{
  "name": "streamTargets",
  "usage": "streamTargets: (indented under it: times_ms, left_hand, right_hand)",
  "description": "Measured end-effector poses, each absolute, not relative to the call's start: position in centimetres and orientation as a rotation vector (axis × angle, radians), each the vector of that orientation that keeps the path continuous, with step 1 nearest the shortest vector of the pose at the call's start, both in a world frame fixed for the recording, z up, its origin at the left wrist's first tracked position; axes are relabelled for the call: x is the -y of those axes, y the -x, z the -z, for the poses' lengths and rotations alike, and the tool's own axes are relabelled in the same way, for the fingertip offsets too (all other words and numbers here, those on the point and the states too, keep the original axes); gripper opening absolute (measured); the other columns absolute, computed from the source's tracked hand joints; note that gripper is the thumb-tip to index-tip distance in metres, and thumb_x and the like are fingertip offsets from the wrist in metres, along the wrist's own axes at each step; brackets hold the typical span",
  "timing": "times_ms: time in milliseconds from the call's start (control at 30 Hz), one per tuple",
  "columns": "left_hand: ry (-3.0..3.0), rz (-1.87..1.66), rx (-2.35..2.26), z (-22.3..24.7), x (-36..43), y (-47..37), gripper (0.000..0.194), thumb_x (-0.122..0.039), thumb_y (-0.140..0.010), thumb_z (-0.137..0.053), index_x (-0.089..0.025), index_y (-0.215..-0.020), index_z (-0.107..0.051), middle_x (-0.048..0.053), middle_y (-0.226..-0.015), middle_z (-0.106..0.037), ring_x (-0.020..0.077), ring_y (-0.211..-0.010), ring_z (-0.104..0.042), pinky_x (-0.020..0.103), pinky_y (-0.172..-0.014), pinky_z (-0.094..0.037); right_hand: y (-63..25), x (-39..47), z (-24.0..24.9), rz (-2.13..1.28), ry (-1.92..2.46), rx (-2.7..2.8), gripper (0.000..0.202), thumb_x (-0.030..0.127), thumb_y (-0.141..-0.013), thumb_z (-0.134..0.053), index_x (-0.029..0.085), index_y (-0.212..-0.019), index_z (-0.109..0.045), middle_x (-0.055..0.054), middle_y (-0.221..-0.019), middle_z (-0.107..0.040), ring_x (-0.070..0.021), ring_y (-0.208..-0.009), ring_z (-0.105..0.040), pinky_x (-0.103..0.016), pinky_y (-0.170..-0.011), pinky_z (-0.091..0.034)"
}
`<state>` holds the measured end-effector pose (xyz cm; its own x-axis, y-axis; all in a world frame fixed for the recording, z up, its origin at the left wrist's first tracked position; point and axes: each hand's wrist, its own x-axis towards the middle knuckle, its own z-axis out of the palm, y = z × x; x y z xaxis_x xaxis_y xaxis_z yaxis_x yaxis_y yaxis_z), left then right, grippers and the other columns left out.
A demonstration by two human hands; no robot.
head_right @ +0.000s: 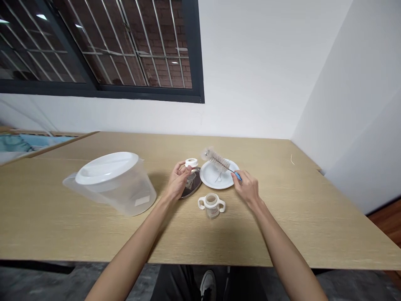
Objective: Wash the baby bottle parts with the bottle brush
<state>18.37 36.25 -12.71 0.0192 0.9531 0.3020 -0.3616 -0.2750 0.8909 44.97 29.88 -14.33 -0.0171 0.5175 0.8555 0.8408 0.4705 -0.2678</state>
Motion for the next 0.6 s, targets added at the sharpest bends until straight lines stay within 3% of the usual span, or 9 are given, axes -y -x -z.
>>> streamTargets:
  times_ms: [333, 600]
  left_hand:
    - [-1.226, -1.498, -0.688, 12.33, -35.73, -18.38, 0.065, -0.031, -0.067, -0.086, -0.015, -0.125, -0.062, 0.014, -0.125, -0.064, 0.0197, -0.111, -0.062, 0.032, -0.100, -0.047]
    - [-1.204, -1.490, -0.723, 12.18, -35.36, -18.59, 0.081, -0.023, -0.058, -0.090, -0.014, -0.130, -0.056, 0.016, -0.136, -0.054, 0.0200, -0.103, -0.065, 0.033, -0.093, -0.052]
  right_hand:
    - [-45.26, -29.80, 14.07, 0.382, 1.188, 1.703, 0.016, 0.029, -0.095, -0.058, 0.016, -0.095, -0.067, -0.002, -0.084, -0.067, -0.0119, -0.072, -0.060, -0.025, -0.066, -0.041]
    - [-45.24, -29.92, 14.31, 0.389, 1.130, 1.767, 0.015, 0.028, -0.094, -0.059, 0.015, -0.096, -0.066, -0.002, -0.084, -0.067, -0.0117, -0.072, -0.061, -0.025, -0.065, -0.042]
